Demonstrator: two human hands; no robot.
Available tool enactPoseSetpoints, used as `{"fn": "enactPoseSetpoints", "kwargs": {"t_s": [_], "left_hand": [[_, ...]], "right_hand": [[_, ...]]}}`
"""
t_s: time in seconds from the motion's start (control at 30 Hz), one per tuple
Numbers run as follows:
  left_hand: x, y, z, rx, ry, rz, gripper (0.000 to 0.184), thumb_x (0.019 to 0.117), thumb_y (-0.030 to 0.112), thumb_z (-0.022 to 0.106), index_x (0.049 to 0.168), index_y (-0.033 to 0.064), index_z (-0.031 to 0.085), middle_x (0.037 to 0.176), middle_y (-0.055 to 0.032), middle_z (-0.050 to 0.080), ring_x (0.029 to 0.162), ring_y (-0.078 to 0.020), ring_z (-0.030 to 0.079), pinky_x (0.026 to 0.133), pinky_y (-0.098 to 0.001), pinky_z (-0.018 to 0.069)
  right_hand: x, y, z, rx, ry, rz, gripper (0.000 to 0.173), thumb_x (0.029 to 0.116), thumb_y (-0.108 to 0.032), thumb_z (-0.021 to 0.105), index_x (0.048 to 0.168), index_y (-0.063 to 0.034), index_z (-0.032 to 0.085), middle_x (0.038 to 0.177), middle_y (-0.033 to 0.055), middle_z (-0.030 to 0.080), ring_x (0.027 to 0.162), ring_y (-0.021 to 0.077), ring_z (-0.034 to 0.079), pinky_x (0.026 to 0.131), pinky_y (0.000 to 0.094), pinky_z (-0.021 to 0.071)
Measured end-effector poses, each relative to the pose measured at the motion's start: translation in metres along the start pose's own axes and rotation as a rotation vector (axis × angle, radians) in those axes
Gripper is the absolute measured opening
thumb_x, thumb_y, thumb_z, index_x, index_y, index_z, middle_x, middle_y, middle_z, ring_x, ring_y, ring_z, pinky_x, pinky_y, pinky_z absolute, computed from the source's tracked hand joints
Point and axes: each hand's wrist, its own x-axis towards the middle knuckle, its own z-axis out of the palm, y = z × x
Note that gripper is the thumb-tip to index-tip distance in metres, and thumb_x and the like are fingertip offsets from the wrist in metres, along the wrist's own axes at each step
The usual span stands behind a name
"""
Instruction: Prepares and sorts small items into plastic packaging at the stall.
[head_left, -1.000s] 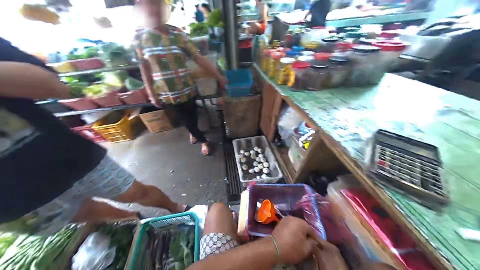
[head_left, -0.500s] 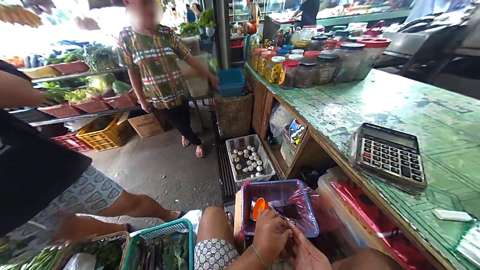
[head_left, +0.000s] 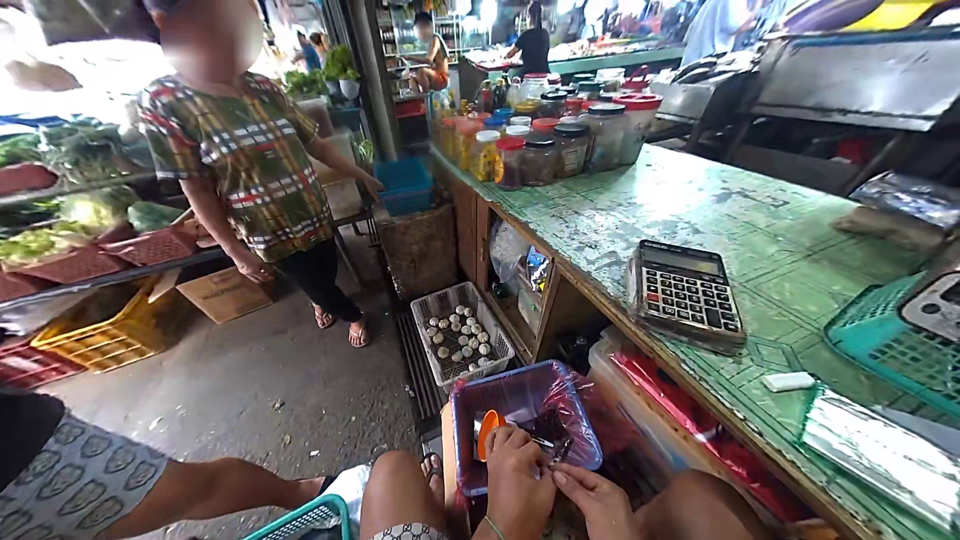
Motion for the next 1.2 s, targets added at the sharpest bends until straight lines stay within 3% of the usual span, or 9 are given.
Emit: {"fn": "enactPoseSetpoints", "kwargs": {"t_s": [0.1,0.17,0.2,0.37,0.53,0.7,0.93,1.13,1.2], "left_hand": [[0.002,0.002,-0.016,-0.143,-0.176,-0.056,0.008,0.0808,0.02,0.071,0.084,0.0142,0.076,0.102,-0.0002,0.071,0.109,-0.0216,0.063,0.101,-0.0477,0.047],[0.003,0.002,-0.029,-0.361,-0.322,0.014,0.023,0.0874,0.011,0.072,0.11,0.0123,0.078,0.131,-0.0038,0.067,0.128,-0.0182,0.058,0.11,-0.0401,0.0476],[0.004,0.002,-0.032,-0.485,-0.375,0.036,0.026,0.0902,0.006,0.071,0.115,0.0099,0.077,0.133,-0.005,0.067,0.127,-0.0151,0.06,0.109,-0.0366,0.0505],[0.001,0.007,-0.038,-0.761,-0.409,-0.141,0.013,0.0876,0.004,0.076,0.1,0.0033,0.076,0.097,-0.0048,0.076,0.089,-0.0142,0.072,0.083,-0.0348,0.0625],[-0.002,0.014,-0.024,-0.894,-0.484,-0.233,0.011,0.0838,0.009,0.077,0.093,0.0031,0.077,0.089,-0.0089,0.075,0.081,-0.0183,0.071,0.074,-0.0355,0.0619],[0.005,0.026,-0.023,-0.798,-0.627,-0.208,0.01,0.0871,0.016,0.075,0.087,0.0061,0.075,0.08,-0.0064,0.072,0.07,-0.0156,0.068,0.064,-0.0317,0.0588],[0.034,0.048,-0.028,-0.842,-0.829,-0.034,0.017,0.0936,0.023,0.072,0.089,0.007,0.074,0.088,0.0002,0.072,0.08,-0.0084,0.067,0.074,-0.0291,0.0582],[0.052,0.068,-0.024,-1.17,-0.888,-0.289,0.021,0.0862,0.013,0.079,0.103,0.0033,0.074,0.098,-0.0083,0.073,0.086,-0.016,0.071,0.078,-0.0329,0.0608],[0.051,0.071,-0.021,-1.167,-0.821,-0.306,0.025,0.0835,0.006,0.079,0.107,0.0014,0.073,0.095,-0.0067,0.072,0.084,-0.0128,0.068,0.079,-0.0299,0.0591]], "right_hand": [[0.003,0.0,-0.011,-0.021,-0.114,-0.04,0.003,0.0899,0.001,0.07,0.089,-0.0004,0.067,0.079,0.005,0.068,0.072,0.0119,0.065,0.071,0.0299,0.0562],[0.01,-0.001,-0.024,-0.007,-0.273,-0.043,0.006,0.0913,0.003,0.065,0.092,-0.0018,0.061,0.077,0.0043,0.066,0.071,0.0128,0.065,0.07,0.0308,0.0572],[0.014,-0.003,-0.028,0.002,-0.344,-0.049,0.007,0.0916,0.003,0.063,0.095,-0.0024,0.06,0.078,0.0043,0.066,0.072,0.0133,0.065,0.07,0.0315,0.0571],[0.011,-0.023,-0.037,-0.096,-0.477,-0.131,0.013,0.0962,-0.012,0.062,0.106,-0.0037,0.062,0.088,0.0041,0.065,0.075,0.0123,0.062,0.068,0.0308,0.0543],[0.016,-0.04,-0.047,-0.246,-0.456,-0.234,0.015,0.0994,-0.009,0.054,0.11,-0.0001,0.059,0.086,0.0072,0.062,0.075,0.013,0.059,0.072,0.0341,0.0526],[0.012,-0.065,-0.06,-0.099,-0.409,-0.15,0.012,0.1004,-0.01,0.053,0.112,-0.0054,0.056,0.073,-0.0011,0.055,0.054,0.0052,0.045,0.051,0.0234,0.0381],[0.018,-0.1,-0.082,0.248,-0.229,-0.175,0.012,0.1017,-0.004,0.049,0.108,-0.0094,0.057,0.072,-0.0036,0.055,0.055,0.0037,0.048,0.053,0.0212,0.0442],[0.036,-0.112,-0.102,0.499,-0.159,-0.297,0.011,0.1023,-0.012,0.054,0.107,-0.0144,0.063,0.068,-0.0047,0.051,0.053,0.0031,0.047,0.053,0.0195,0.0478],[0.036,-0.108,-0.104,0.533,-0.137,-0.293,0.02,0.106,-0.019,0.05,0.122,-0.0141,0.061,0.079,-0.0017,0.057,0.06,0.0068,0.054,0.058,0.0234,0.0519]]}}
